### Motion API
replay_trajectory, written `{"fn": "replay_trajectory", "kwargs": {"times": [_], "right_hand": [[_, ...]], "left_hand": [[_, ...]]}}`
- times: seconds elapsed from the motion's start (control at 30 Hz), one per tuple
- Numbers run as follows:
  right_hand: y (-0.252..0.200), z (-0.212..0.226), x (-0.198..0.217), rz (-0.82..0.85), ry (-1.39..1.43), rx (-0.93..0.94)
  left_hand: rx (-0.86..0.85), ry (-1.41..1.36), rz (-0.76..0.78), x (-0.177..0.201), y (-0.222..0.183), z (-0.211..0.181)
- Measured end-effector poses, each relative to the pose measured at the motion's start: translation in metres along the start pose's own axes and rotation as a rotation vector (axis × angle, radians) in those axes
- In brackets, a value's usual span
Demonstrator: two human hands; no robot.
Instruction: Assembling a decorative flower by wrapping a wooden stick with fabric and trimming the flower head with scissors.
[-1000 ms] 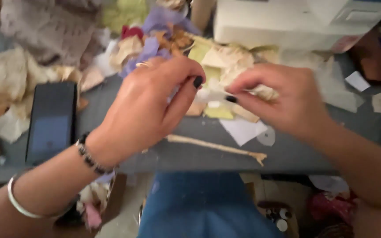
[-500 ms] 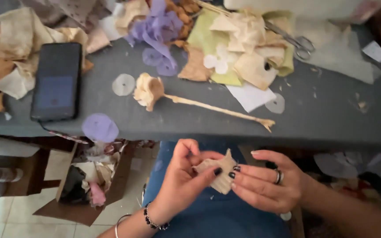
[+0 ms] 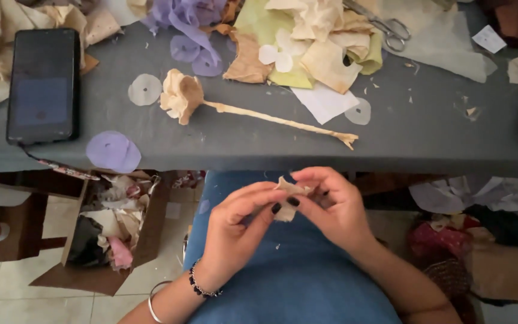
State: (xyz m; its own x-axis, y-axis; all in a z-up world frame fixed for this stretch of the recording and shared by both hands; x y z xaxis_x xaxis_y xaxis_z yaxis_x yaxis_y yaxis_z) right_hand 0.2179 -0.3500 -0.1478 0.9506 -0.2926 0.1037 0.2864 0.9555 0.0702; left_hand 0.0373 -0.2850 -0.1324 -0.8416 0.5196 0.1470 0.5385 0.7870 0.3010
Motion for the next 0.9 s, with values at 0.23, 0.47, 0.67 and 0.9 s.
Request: {"fn": "replay_trajectory", "kwargs": {"times": [0.23,0.47,0.67,0.9], "right_hand": [[-0.007,-0.013,0.007,-0.084,0.011,0.128],[-0.024,0.056,0.08,-0.208,-0.314,0.336],[0.012,0.096,0.185,-0.371,-0.733,0.655],[0.182,0.071,0.192,-0.018,-1.141,0.387]], "left_hand": [[-0.124,0.056,0.081,-0.002,0.0,0.002],[-0.144,0.153,0.096,-0.017,-0.015,0.036],[-0.01,0.34,0.028,-0.019,-0.014,0.044],[-0.008,0.145,0.017,-0.021,-0.008,0.03]]}}
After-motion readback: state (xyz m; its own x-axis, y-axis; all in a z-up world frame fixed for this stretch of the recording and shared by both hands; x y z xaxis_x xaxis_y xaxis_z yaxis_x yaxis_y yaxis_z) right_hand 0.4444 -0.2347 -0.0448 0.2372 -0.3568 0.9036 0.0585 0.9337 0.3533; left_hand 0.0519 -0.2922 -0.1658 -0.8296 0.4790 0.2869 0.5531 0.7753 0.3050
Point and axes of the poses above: each hand's wrist, its own y-axis towards the middle knuckle, its own x-axis out of the back of the hand, z = x × y, the point moved 5 cm from there along y, towards the middle knuckle, and after that the axes turned 6 degrees about y, right-handed, at the moved point
